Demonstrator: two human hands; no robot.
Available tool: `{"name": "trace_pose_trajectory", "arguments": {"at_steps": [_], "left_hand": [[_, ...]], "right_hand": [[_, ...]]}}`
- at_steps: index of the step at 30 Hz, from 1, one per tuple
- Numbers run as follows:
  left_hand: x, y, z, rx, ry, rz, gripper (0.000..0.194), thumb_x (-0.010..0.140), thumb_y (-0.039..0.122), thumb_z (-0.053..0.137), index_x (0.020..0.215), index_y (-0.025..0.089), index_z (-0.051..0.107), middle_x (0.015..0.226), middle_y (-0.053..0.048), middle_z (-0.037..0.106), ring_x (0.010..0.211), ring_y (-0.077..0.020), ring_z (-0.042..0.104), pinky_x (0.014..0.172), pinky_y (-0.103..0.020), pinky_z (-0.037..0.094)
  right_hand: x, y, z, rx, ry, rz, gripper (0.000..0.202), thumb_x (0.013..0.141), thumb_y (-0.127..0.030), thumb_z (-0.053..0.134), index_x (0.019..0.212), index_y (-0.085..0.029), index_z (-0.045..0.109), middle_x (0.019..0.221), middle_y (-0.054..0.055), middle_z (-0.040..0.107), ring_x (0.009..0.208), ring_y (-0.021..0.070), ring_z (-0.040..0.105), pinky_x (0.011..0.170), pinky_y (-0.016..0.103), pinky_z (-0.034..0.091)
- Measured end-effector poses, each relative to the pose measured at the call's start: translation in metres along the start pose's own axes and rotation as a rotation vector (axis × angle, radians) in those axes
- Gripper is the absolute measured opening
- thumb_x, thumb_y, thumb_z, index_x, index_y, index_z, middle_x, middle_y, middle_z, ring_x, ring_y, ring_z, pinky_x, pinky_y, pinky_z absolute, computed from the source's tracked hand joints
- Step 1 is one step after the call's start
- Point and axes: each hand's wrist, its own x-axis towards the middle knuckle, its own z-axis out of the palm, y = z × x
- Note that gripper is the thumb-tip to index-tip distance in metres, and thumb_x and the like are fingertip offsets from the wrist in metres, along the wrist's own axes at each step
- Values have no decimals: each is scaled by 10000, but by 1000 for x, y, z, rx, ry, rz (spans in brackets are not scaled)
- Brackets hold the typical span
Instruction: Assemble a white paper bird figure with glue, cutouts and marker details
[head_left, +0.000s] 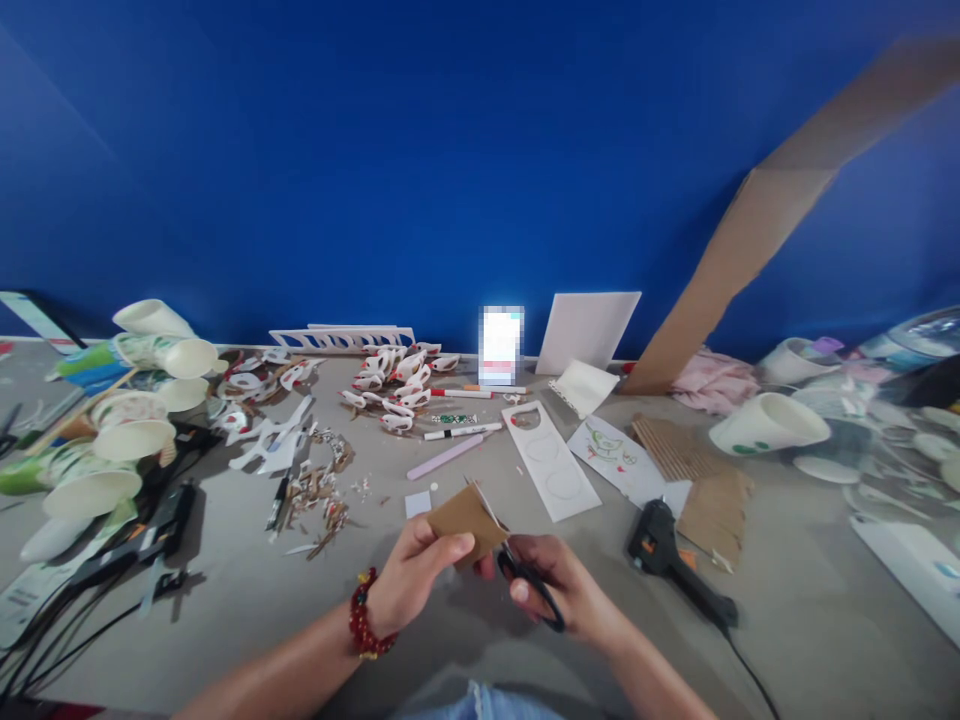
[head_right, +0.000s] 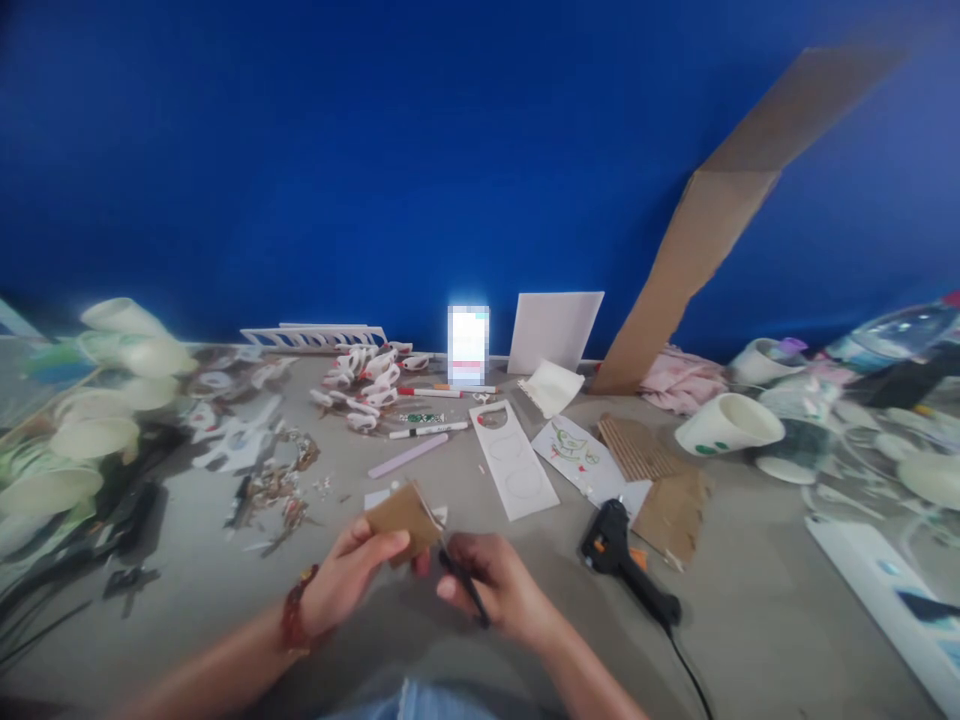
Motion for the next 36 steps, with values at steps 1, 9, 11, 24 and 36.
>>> {"name": "trace_pose_trajectory", "arguments": {"at_steps": [1,9,11,24,36], "left_hand": [[0,0,0,4,-3,2,309,862,332,586,684,131,739,707,-53,703,709,-164,591,710,-249,435],[0,-2,1,-20,55,-6,297,834,348,613,679,125,734,693,-59,699,690,-174,584,693,-256,439],[0,-1,2,-41,43,-31,293,831,356,620,689,127,736,695,-57,697,679,-171,585,682,-258,442],[-2,-20,0,-100,42,-95,248,790,368,692,758,130,753,684,-57,730,640,-164,623,648,-259,473],[0,-7,8,-147,36,-125,282,736,403,729,689,126,748,664,-61,723,600,-162,615,614,-260,482]], "right_hand": [[0,-1,0,-27,4,-14,656,821,-755,438,845,-130,637,572,-40,415,493,90,354,489,226,280],[0,2,6,-54,55,-27,633,836,-730,446,866,-131,652,566,-37,426,491,92,356,483,225,274],[0,2,6,52,13,26,653,796,-757,478,883,-129,635,565,-40,442,461,84,363,454,212,278],[-1,-3,0,53,-48,-31,576,851,-694,471,885,-139,622,649,-21,487,534,95,402,527,220,321],[-1,5,7,173,-36,29,558,823,-703,506,860,-151,571,645,-26,469,513,93,403,487,211,315]]}}
